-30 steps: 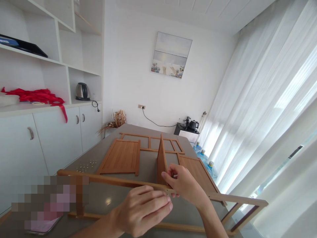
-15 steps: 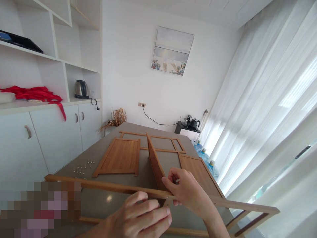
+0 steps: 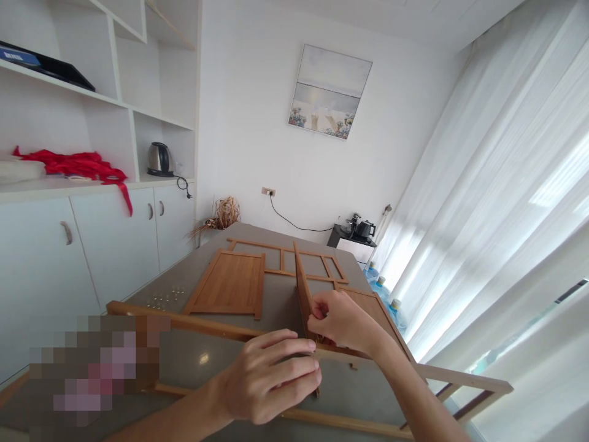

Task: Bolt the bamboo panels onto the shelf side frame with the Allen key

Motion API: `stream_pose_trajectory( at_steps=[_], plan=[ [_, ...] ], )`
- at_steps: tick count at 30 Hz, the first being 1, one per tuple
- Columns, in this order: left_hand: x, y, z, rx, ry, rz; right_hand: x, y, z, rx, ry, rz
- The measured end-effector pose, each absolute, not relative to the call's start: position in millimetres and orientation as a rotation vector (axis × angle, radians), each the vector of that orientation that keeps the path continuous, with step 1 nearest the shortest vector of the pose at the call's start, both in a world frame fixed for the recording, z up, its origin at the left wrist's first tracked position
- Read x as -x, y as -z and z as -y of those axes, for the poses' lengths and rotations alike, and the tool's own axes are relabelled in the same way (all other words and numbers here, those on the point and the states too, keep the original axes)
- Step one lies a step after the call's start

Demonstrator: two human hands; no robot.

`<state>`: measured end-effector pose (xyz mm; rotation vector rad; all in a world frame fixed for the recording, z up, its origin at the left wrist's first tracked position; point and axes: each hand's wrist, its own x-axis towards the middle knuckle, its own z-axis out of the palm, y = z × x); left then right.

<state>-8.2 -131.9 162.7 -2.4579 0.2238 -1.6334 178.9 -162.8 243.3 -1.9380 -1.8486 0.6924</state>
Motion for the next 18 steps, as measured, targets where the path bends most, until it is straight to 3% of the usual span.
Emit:
stream_pose_trajectory(
  at_steps=[12,18],
  plan=[
    [13.2,-164.6,138.5,2.505,1.615,-0.237,-195.8,-231.2,164.0,1.960,-0.850,1.704],
    [4.7,-155.6,153.0,2.473,1.976,0.039,-197.8,-224.7,162.4,2.055,-0.692,1.652]
  ],
)
